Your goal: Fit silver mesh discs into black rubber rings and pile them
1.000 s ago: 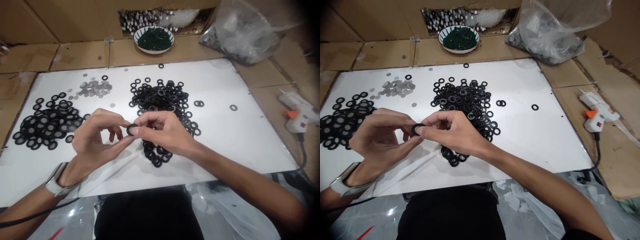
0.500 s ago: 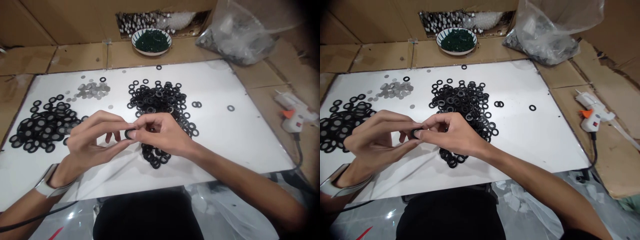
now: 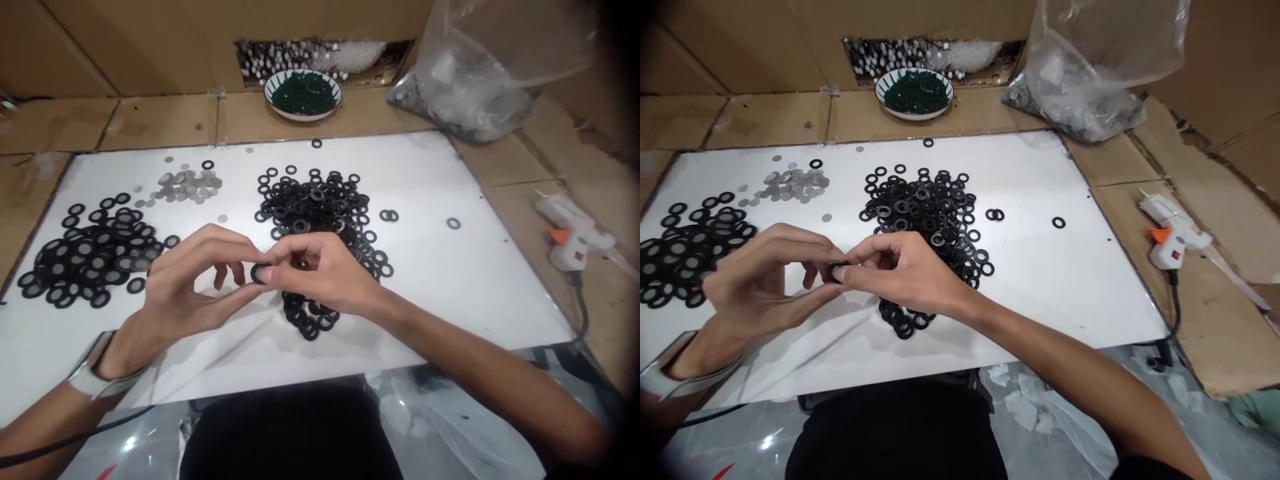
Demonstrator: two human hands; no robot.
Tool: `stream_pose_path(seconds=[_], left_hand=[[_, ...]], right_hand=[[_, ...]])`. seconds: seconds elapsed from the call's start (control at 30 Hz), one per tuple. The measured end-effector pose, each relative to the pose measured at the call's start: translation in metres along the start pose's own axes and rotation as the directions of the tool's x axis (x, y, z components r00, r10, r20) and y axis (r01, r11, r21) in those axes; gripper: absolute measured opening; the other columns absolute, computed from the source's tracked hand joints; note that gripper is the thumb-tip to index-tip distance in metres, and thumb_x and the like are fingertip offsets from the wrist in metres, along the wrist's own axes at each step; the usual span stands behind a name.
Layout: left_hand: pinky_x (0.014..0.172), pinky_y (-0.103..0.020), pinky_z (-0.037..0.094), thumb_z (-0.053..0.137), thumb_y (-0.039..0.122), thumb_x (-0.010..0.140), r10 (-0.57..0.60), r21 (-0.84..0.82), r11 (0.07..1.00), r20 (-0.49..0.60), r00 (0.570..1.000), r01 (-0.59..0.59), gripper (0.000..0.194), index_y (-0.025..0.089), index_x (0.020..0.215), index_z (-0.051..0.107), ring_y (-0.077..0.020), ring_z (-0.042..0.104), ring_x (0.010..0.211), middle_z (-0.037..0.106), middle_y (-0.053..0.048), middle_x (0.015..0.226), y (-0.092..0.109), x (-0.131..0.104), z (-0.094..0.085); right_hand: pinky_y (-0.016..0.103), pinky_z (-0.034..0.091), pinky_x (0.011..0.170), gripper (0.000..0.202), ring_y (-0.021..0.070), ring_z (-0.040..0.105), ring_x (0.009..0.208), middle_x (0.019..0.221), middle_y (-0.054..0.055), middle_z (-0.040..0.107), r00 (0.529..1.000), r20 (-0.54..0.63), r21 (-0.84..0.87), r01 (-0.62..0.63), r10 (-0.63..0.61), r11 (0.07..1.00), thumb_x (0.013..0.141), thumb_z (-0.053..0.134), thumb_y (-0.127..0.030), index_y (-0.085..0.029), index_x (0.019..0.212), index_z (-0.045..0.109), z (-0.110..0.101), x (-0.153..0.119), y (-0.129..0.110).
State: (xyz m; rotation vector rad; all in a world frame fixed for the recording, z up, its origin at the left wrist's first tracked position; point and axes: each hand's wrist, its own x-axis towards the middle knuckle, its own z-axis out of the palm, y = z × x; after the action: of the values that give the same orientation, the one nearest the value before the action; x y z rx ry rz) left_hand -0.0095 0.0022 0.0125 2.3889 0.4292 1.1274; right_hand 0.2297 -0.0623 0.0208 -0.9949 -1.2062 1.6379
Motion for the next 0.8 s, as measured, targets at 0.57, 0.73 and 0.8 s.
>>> stream_pose_path(seconds=[0.57,0.73,0.8], left_hand=[[0.059,-0.023,0.053,0.090,0.014,0.098,0.040,-0.022,0.999,0.054,0.998,-0.039,0.040,0.020,0.135,0.075,-0.0112,0.068,0.077,0.078,-0.007,0.111,0.0003,0.0023,-0.0021],[0.079,-0.028,0.067,0.086,0.014,0.101,0.076,-0.018,0.997,0.077,0.994,-0.074,0.046,0.023,0.144,0.073,-0.0186,0.078,0.099,0.079,-0.010,0.117,-0.0003,0.0024,0.0014],[0.075,-0.026,0.066,0.084,0.014,0.102,0.075,-0.022,0.997,0.060,0.995,-0.074,0.038,0.023,0.138,0.074,-0.0171,0.077,0.095,0.079,-0.009,0.116,-0.0010,0.0032,0.0022]], right_hand=[[0.028,0.036,0.059,0.036,0.0124,0.050,0.066,0.074,-0.002,0.062,1.000,-0.027,-0.079,0.005,-0.007,0.997,0.088,0.098,-0.052,-0.018,0.089,0.083,0.0037,0.0012,-0.0062],[0.028,0.038,0.060,0.037,0.0128,0.050,0.064,0.071,-0.003,0.061,1.000,-0.026,-0.123,0.004,-0.008,0.992,0.092,0.093,-0.055,-0.019,0.090,0.083,0.0032,0.0026,0.0001],[0.028,0.043,0.064,0.036,0.0140,0.054,0.068,0.075,-0.002,0.062,0.998,-0.044,-0.156,0.040,-0.048,0.987,0.095,0.090,-0.055,-0.019,0.095,0.082,0.0040,0.0025,0.0032]])
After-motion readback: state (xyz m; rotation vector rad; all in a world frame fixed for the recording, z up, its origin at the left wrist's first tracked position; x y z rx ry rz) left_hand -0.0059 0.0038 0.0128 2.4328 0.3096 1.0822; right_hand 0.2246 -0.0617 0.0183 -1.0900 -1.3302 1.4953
